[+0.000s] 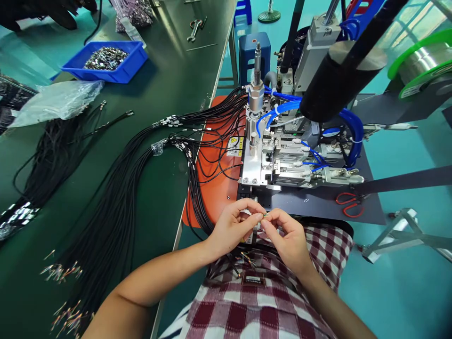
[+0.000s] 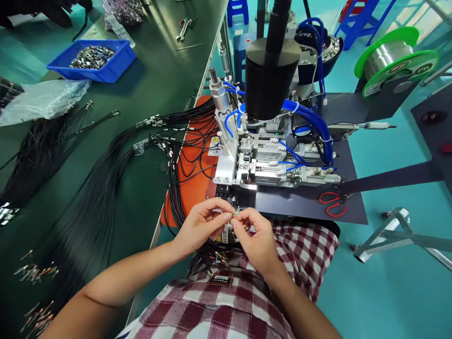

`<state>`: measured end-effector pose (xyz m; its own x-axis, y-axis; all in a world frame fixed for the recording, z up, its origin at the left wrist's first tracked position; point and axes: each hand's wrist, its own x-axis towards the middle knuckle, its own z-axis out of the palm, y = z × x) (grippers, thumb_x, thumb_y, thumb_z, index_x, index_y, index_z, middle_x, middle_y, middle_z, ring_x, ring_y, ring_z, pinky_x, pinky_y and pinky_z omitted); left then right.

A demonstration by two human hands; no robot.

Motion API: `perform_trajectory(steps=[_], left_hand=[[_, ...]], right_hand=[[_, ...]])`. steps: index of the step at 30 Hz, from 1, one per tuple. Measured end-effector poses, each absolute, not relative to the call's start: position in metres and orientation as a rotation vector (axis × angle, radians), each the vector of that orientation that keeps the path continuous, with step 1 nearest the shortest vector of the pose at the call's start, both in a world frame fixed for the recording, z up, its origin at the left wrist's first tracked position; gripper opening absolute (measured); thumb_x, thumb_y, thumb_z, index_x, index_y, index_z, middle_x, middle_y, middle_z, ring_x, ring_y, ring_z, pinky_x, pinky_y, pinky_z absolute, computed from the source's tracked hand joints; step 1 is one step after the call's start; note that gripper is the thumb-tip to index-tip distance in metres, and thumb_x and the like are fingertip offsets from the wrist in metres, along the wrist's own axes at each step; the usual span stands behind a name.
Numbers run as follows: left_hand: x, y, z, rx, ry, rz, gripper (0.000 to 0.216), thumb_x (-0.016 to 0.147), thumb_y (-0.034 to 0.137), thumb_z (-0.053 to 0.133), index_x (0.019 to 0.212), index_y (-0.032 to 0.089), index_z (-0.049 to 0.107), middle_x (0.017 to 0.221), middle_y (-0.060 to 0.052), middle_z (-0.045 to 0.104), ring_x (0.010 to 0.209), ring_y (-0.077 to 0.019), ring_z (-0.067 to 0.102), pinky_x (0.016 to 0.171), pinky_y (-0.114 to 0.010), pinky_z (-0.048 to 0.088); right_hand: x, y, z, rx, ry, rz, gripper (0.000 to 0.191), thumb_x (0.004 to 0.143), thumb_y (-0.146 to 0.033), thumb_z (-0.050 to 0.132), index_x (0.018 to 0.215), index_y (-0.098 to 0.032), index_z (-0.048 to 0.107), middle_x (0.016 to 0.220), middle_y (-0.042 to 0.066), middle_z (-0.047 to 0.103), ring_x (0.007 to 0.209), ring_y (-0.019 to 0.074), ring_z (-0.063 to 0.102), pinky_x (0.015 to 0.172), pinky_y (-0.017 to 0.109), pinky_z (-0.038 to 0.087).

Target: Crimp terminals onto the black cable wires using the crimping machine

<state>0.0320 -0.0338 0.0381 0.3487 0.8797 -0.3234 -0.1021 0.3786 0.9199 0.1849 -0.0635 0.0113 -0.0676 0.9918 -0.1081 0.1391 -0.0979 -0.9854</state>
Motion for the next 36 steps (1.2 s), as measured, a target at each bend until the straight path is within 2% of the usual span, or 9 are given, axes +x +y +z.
perform_trajectory(steps=[5,9,14,22,26,32,36], left_hand=[[0.031,-0.033,0.04,0.898,1.066,0.763,0.027,0.077,0.039,0.069,0.08,0.014,0.058,0.053,0.007,0.047,0.038,-0.0027,0.037,0.036,-0.015,0.027],[0.03,-0.032,0.039,0.824,1.072,0.747,0.031,0.076,0.041,0.07,0.078,0.013,0.058,0.057,0.004,0.051,0.04,-0.0027,0.037,0.037,-0.015,0.025],[0.028,-0.032,0.04,0.815,1.028,0.72,0.03,0.077,0.04,0.07,0.08,0.013,0.058,0.061,0.002,0.055,0.04,-0.0019,0.036,0.037,-0.015,0.023],[0.025,-0.03,0.039,0.771,0.965,0.692,0.03,0.077,0.039,0.07,0.079,0.012,0.058,0.057,0.004,0.051,0.039,-0.0012,0.034,0.036,-0.014,0.022],[0.023,-0.029,0.04,0.768,0.919,0.659,0.029,0.078,0.039,0.069,0.08,0.012,0.058,0.06,0.002,0.055,0.039,-0.001,0.034,0.036,-0.014,0.022],[0.021,-0.029,0.039,0.763,0.881,0.606,0.025,0.08,0.035,0.068,0.082,0.013,0.057,0.061,0.001,0.06,0.039,-0.002,0.037,0.036,-0.014,0.023],[0.021,-0.028,0.038,0.751,0.878,0.6,0.023,0.081,0.035,0.067,0.082,0.014,0.057,0.062,0.0,0.062,0.038,-0.002,0.036,0.035,-0.014,0.022]], right_hand=[[0.183,-0.066,0.012,-1.368,-1.328,1.252,0.015,0.086,-0.028,0.058,0.073,-0.02,0.058,0.07,0.0,0.056,0.064,0.014,0.05,0.063,0.027,0.043],[0.187,-0.065,0.012,-1.331,-1.238,1.378,0.015,0.085,-0.03,0.06,0.074,-0.02,0.059,0.071,0.0,0.057,0.064,0.0141,0.05,0.061,0.026,0.044],[0.192,-0.06,0.004,-1.169,-0.937,1.599,0.016,0.082,-0.036,0.064,0.078,-0.02,0.062,0.066,-0.002,0.054,0.054,0.0106,0.045,0.052,0.024,0.041],[0.178,-0.061,-0.002,-1.028,-0.637,1.796,0.02,0.077,-0.038,0.07,0.077,-0.019,0.062,0.063,-0.004,0.051,0.051,0.0085,0.037,0.05,0.023,0.031],[0.176,-0.061,-0.003,-0.918,-0.532,1.9,0.02,0.077,-0.038,0.07,0.076,-0.019,0.062,0.061,-0.004,0.049,0.05,0.0079,0.033,0.052,0.023,0.029],[0.178,-0.062,-0.008,-0.831,-0.48,1.953,0.017,0.076,-0.034,0.072,0.075,-0.019,0.063,0.058,-0.005,0.047,0.052,0.0085,0.038,0.054,0.022,0.031],[0.179,-0.061,-0.008,-0.792,-0.465,1.948,0.022,0.08,-0.039,0.068,0.074,-0.018,0.064,0.062,-0.003,0.048,0.053,0.0086,0.04,0.055,0.022,0.033]])
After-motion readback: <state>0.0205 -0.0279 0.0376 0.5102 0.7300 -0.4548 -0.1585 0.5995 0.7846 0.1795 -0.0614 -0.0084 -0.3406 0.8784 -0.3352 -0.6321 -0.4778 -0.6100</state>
